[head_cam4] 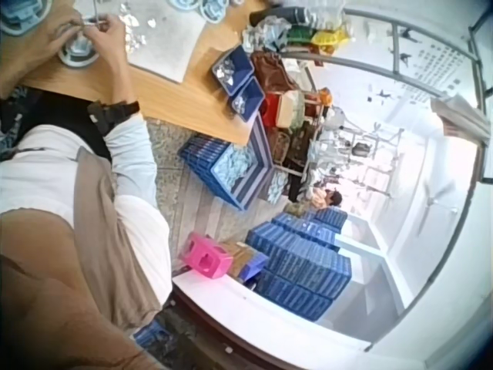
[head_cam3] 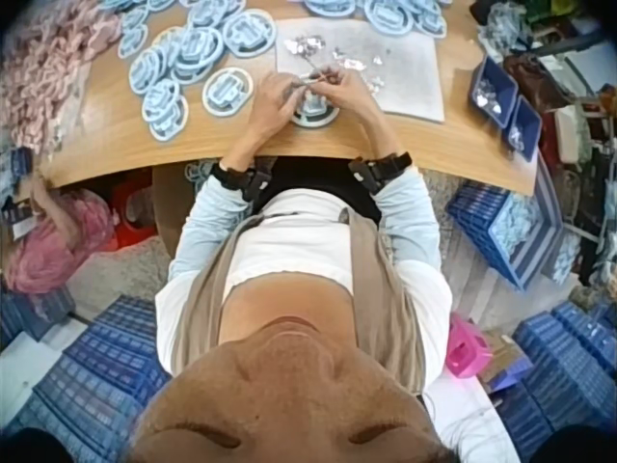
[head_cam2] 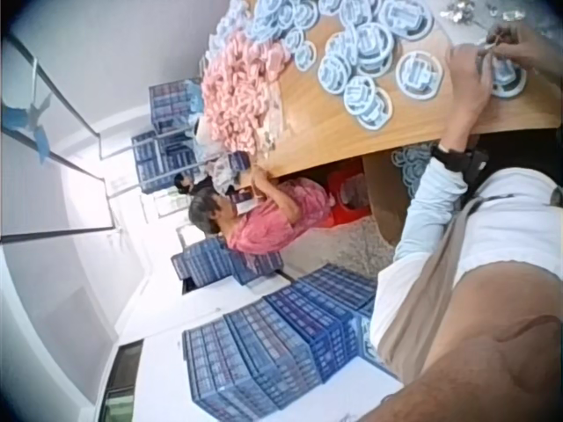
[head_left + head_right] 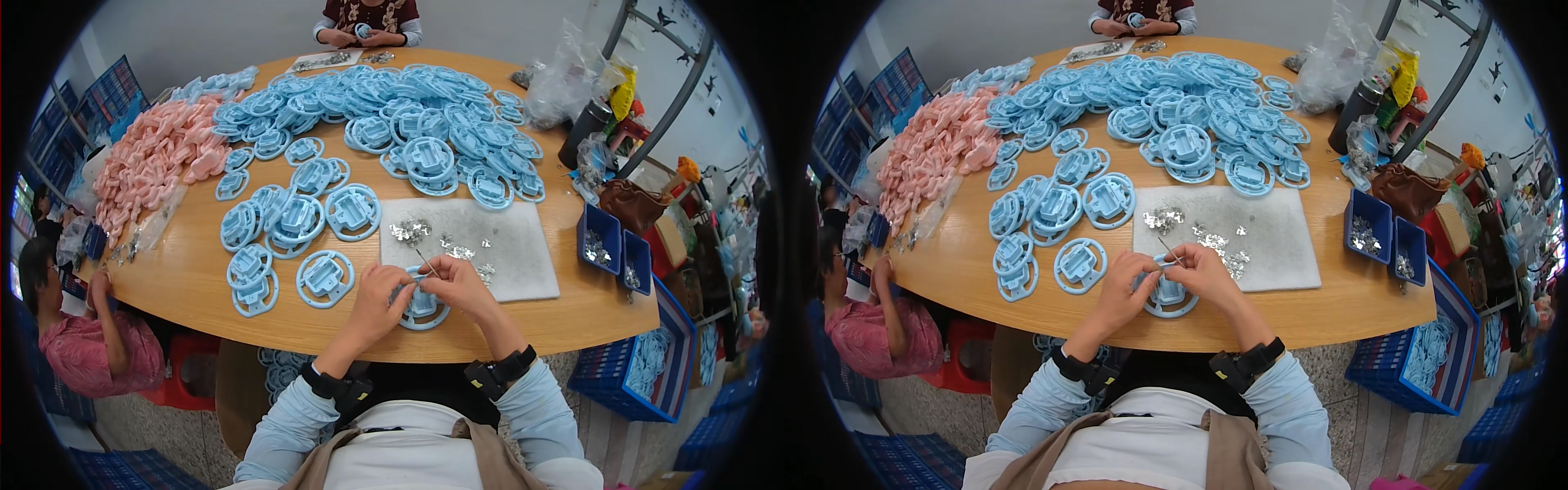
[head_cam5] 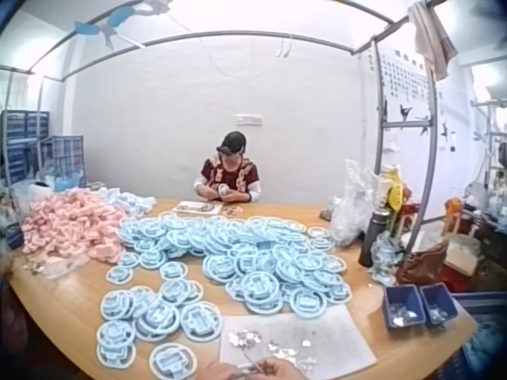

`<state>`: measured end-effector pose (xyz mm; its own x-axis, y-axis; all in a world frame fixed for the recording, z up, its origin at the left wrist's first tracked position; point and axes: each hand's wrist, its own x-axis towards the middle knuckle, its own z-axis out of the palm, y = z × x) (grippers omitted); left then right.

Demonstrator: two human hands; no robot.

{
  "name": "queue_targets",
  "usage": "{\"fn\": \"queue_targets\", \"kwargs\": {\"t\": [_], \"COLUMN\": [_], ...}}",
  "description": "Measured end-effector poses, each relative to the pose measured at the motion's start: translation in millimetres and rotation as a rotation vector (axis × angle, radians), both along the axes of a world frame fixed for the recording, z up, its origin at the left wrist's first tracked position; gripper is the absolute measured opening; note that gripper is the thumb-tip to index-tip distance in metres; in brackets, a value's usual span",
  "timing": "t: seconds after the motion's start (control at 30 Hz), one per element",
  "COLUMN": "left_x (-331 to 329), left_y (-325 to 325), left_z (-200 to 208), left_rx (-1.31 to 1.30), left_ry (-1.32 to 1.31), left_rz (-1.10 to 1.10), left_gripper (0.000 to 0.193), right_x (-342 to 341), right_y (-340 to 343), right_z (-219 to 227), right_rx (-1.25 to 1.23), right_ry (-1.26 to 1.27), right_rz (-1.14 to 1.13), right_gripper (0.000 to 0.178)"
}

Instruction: Manually assemble small metal or plastic components onto a larger blue plastic circular base.

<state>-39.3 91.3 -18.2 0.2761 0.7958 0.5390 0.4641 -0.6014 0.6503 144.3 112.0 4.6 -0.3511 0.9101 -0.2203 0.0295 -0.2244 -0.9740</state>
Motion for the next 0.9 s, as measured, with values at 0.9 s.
{"fn": "queue_targets", "kwargs": {"t": [0.9], "left_x": [1], "left_y": [-22], "left_z": [-15], "left_rx": [-0.029], "left_ry": [0.128], "left_rz": [0.076], "left_gripper": [0.071], "right_x": [0], "right_y": [-8], "right_z": [-16], "right_rx": [0.599], "right_ry": [-0.496], "right_rz": [-0.032], "right_gripper": [0.014]}}
